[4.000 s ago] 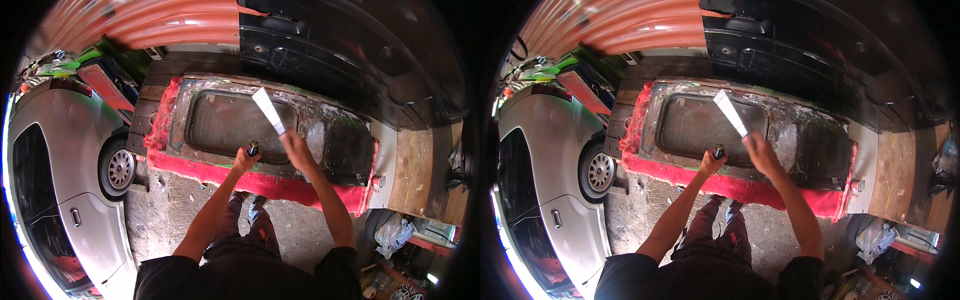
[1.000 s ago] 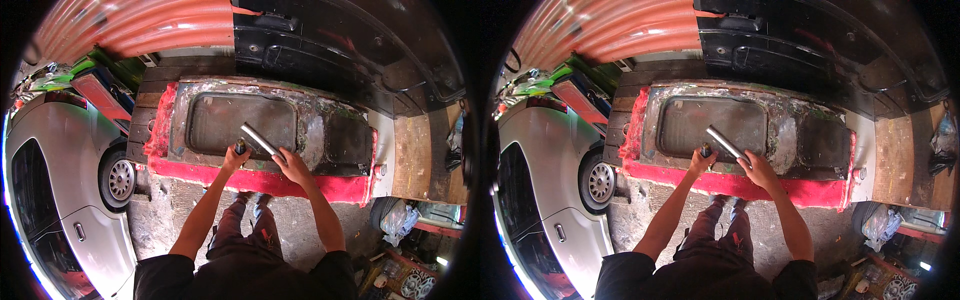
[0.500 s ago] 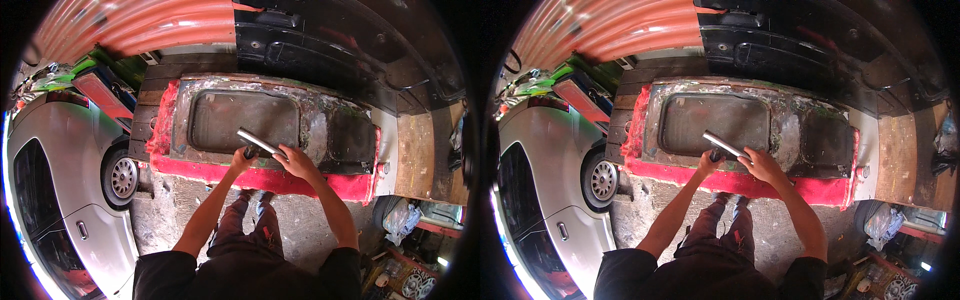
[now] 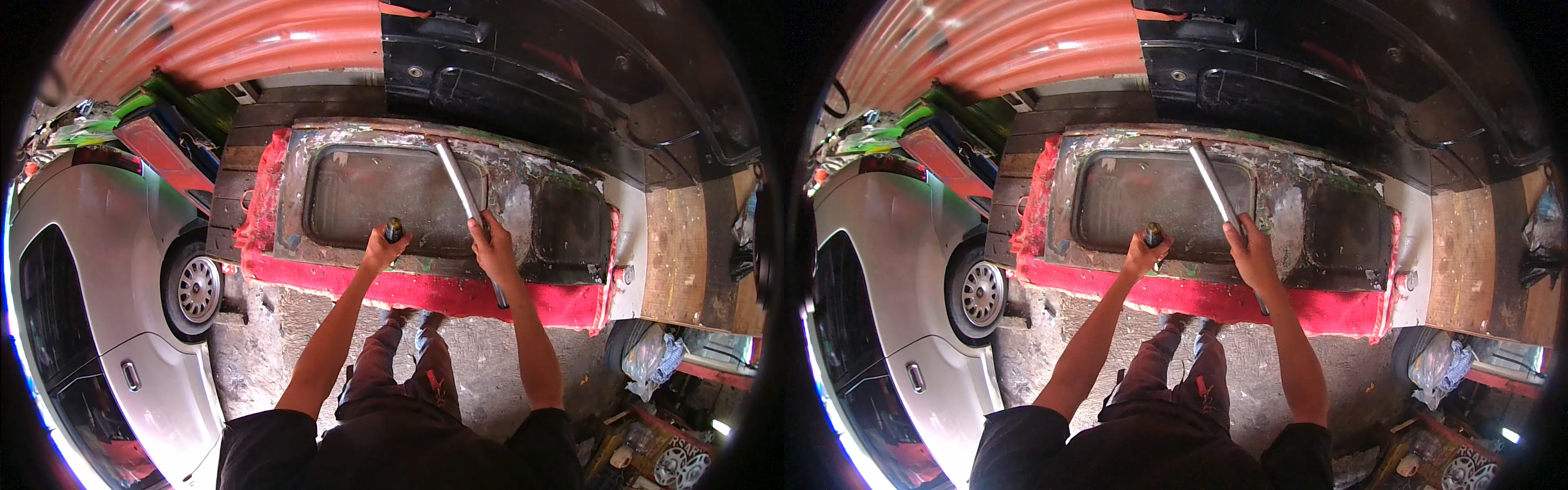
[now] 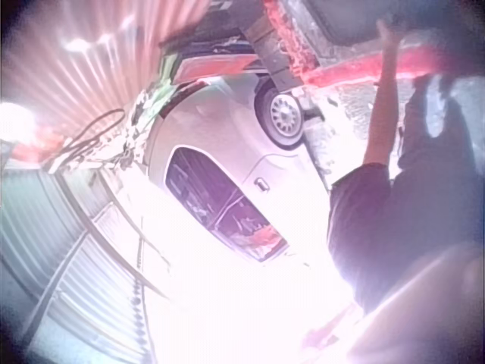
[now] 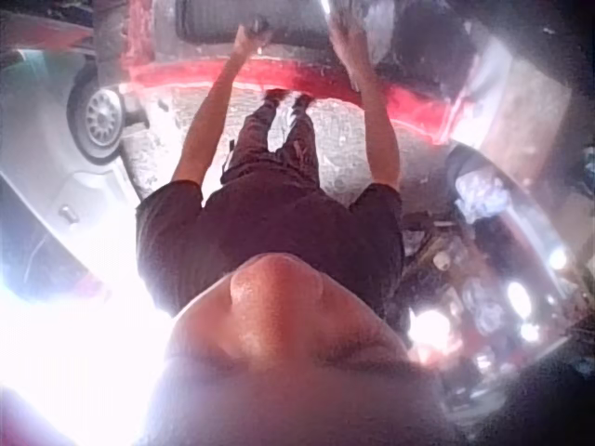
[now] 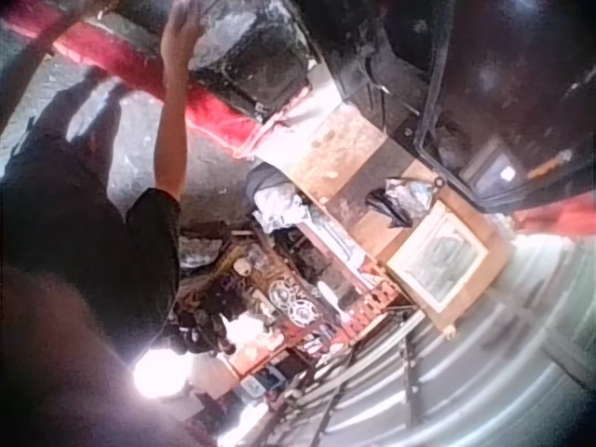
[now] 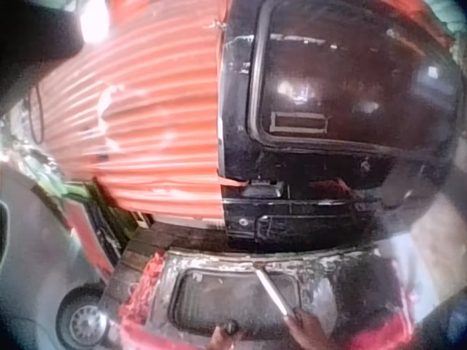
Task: The person uses a hammer and a chisel to scrape paint and residue off a red car door panel resting on a workbench. The person repeatedly strikes the chisel to remove material from the surface.
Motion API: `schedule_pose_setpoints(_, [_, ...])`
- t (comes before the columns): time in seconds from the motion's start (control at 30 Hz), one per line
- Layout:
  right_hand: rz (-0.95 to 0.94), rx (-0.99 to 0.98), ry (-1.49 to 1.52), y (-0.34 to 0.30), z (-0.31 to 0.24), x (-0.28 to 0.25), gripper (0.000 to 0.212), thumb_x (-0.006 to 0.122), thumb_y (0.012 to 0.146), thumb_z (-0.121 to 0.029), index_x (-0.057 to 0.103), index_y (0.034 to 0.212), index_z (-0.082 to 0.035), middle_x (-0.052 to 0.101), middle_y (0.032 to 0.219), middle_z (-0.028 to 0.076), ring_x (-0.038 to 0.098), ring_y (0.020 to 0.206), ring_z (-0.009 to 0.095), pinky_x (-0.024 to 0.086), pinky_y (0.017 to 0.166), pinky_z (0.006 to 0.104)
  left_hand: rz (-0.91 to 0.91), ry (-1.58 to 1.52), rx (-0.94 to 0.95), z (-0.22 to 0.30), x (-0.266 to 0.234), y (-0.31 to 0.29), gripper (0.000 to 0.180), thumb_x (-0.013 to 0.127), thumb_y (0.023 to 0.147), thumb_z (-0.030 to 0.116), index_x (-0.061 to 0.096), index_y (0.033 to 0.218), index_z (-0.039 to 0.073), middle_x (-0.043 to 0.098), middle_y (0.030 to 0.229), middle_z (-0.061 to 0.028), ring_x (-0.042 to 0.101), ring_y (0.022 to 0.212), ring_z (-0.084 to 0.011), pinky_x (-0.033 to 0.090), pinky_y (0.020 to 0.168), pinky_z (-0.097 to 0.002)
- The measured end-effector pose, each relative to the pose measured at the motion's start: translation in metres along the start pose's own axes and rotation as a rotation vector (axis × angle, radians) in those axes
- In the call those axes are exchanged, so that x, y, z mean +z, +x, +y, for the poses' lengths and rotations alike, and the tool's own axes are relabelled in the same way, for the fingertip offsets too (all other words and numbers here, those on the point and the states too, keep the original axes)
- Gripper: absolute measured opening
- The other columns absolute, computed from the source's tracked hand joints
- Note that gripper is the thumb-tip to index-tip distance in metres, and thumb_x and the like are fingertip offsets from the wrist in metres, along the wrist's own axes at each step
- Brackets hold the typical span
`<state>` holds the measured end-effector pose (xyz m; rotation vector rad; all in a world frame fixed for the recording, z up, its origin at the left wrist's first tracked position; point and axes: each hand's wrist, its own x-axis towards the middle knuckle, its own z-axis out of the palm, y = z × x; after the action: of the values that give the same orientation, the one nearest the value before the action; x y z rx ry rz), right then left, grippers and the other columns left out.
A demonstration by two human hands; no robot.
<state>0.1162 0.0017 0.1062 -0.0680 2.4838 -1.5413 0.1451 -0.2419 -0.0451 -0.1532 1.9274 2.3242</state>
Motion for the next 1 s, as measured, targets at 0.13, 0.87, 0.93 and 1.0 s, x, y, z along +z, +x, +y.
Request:
schedule_pose_setpoints(0.13, [-0.034,-0.012,-0.012,-0.008,0.007,0.013,0.035,0.058,0.097,-0.038,0.056,0.1,-0.003,0.05,0.06,0.005,0.05,0.052,0.014,0.038,0.05,0.0315,-0.023,-0.014,-0.077,0.004,0.004,0.005,0.022,0.072,0.088,0.012,0.056,0.075,0.005,0.052,0.059,0.0025,0.047,0.051,-0.0064,0.037,0.046,-0.0251])
schedule_pose_setpoints(0.87, [0.037,-0.11,-0.302,-0.022,0.053,0.014,0.038,0.055,0.097,-0.038,0.055,0.114,-0.003,0.061,0.072,0.02,0.061,0.069,0.042,0.048,0.063,0.0485,-0.136,0.351,0.021,0.02,0.019,-0.008,0.019,0.074,0.081,0.014,0.06,0.075,0.003,0.049,0.059,0.0029,0.043,0.056,-0.0055,0.038,0.051,-0.0294])
schedule_pose_setpoints(0.93, [0.108,-0.005,-0.155,-0.014,0.033,0.003,0.037,0.054,0.098,-0.037,0.055,0.114,-0.003,0.059,0.066,0.013,0.061,0.061,0.032,0.047,0.057,0.0434,-0.131,0.371,-0.008,0.027,0.019,-0.005,0.017,0.073,0.079,0.013,0.061,0.079,0.001,0.053,0.062,0.0001,0.046,0.061,-0.0075,0.041,0.055,-0.0315])
schedule_pose_setpoints(1.0, [0.183,0.048,0.045,-0.012,0.003,-0.01,0.037,0.052,0.1,-0.037,0.054,0.116,-0.003,0.055,0.062,0.006,0.058,0.054,0.019,0.044,0.051,0.0373,-0.146,0.402,-0.067,0.036,0.021,-0.001,0.017,0.073,0.079,0.013,0.061,0.079,0.001,0.053,0.061,-0.0006,0.047,0.061,-0.0078,0.041,0.055,-0.0317])
